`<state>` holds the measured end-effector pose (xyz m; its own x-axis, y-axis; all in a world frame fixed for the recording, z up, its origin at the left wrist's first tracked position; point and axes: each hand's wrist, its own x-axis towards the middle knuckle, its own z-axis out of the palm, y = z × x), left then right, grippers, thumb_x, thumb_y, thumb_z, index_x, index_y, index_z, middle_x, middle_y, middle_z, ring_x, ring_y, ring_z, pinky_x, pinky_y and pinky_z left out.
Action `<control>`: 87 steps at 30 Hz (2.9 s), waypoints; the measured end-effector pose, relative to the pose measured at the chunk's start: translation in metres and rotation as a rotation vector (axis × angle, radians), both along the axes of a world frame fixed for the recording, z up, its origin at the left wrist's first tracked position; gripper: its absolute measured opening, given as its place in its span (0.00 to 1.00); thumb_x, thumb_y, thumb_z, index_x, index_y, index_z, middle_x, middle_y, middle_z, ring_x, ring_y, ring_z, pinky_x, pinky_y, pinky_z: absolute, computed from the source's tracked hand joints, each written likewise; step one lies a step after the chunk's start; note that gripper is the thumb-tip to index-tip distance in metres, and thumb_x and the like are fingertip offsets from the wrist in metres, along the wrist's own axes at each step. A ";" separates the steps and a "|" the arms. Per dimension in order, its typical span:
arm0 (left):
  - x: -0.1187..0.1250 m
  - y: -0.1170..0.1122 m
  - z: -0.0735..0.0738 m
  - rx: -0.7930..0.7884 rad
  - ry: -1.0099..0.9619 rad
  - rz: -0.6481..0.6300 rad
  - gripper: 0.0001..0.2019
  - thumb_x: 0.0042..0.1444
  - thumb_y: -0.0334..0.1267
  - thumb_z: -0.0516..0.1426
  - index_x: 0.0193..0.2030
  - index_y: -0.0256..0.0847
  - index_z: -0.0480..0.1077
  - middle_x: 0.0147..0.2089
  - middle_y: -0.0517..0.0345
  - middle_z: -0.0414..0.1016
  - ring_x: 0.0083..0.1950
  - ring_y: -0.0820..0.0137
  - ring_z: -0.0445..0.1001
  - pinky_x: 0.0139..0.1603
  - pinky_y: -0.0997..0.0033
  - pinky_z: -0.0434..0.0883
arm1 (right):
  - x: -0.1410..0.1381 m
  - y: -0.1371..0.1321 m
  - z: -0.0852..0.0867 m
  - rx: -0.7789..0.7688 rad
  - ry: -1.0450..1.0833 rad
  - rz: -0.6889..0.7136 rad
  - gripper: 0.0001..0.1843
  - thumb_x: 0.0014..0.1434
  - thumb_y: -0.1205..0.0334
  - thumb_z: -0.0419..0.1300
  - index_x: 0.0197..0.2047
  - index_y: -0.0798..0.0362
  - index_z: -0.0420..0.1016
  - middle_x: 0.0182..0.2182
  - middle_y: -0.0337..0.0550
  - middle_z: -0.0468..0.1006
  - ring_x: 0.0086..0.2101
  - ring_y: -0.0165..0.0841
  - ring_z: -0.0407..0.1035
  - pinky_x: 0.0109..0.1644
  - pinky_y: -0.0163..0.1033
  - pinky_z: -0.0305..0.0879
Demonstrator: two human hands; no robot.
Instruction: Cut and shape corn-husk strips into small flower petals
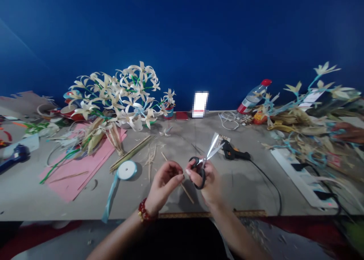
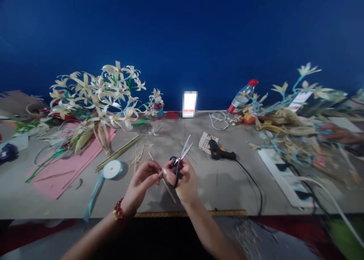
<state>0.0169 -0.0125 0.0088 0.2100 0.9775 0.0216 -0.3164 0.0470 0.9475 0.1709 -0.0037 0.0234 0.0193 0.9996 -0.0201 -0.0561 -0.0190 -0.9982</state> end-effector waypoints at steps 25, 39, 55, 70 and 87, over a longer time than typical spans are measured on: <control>0.006 -0.005 0.005 0.016 0.039 0.124 0.07 0.58 0.38 0.61 0.35 0.38 0.71 0.31 0.59 0.72 0.32 0.74 0.69 0.37 0.74 0.69 | -0.007 -0.015 0.000 -0.051 0.076 0.046 0.15 0.53 0.54 0.66 0.38 0.51 0.67 0.27 0.35 0.73 0.24 0.29 0.65 0.29 0.34 0.64; -0.014 0.010 0.023 -0.033 0.189 -0.027 0.11 0.58 0.42 0.61 0.31 0.36 0.71 0.30 0.56 0.76 0.30 0.73 0.70 0.35 0.73 0.69 | 0.046 -0.021 -0.008 -0.145 -0.282 0.542 0.23 0.50 0.43 0.67 0.29 0.52 0.64 0.25 0.34 0.65 0.25 0.27 0.56 0.29 0.32 0.55; -0.018 0.012 0.029 -0.042 0.215 -0.106 0.10 0.58 0.41 0.61 0.32 0.35 0.72 0.31 0.54 0.77 0.29 0.74 0.70 0.33 0.75 0.68 | 0.040 -0.020 -0.002 -0.304 -0.175 0.584 0.27 0.46 0.40 0.69 0.26 0.50 0.59 0.20 0.30 0.62 0.21 0.26 0.55 0.24 0.32 0.51; -0.020 0.017 0.033 -0.063 0.226 -0.139 0.11 0.56 0.40 0.63 0.30 0.35 0.72 0.29 0.54 0.79 0.27 0.76 0.71 0.32 0.76 0.68 | 0.042 -0.018 -0.005 -0.234 -0.273 0.520 0.26 0.45 0.44 0.70 0.23 0.51 0.60 0.18 0.31 0.64 0.19 0.25 0.55 0.21 0.31 0.50; -0.021 0.018 0.032 -0.092 0.174 -0.166 0.11 0.57 0.40 0.63 0.30 0.34 0.70 0.28 0.56 0.78 0.26 0.76 0.70 0.31 0.77 0.67 | 0.039 -0.017 -0.008 -0.345 -0.319 0.481 0.27 0.43 0.47 0.71 0.22 0.50 0.55 0.17 0.29 0.62 0.18 0.25 0.60 0.21 0.30 0.56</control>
<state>-0.0044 0.0059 0.0411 0.3605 0.9254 -0.1164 -0.1299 0.1734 0.9762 0.2099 -0.0207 0.0151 -0.3686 0.8356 -0.4074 0.3354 -0.2892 -0.8966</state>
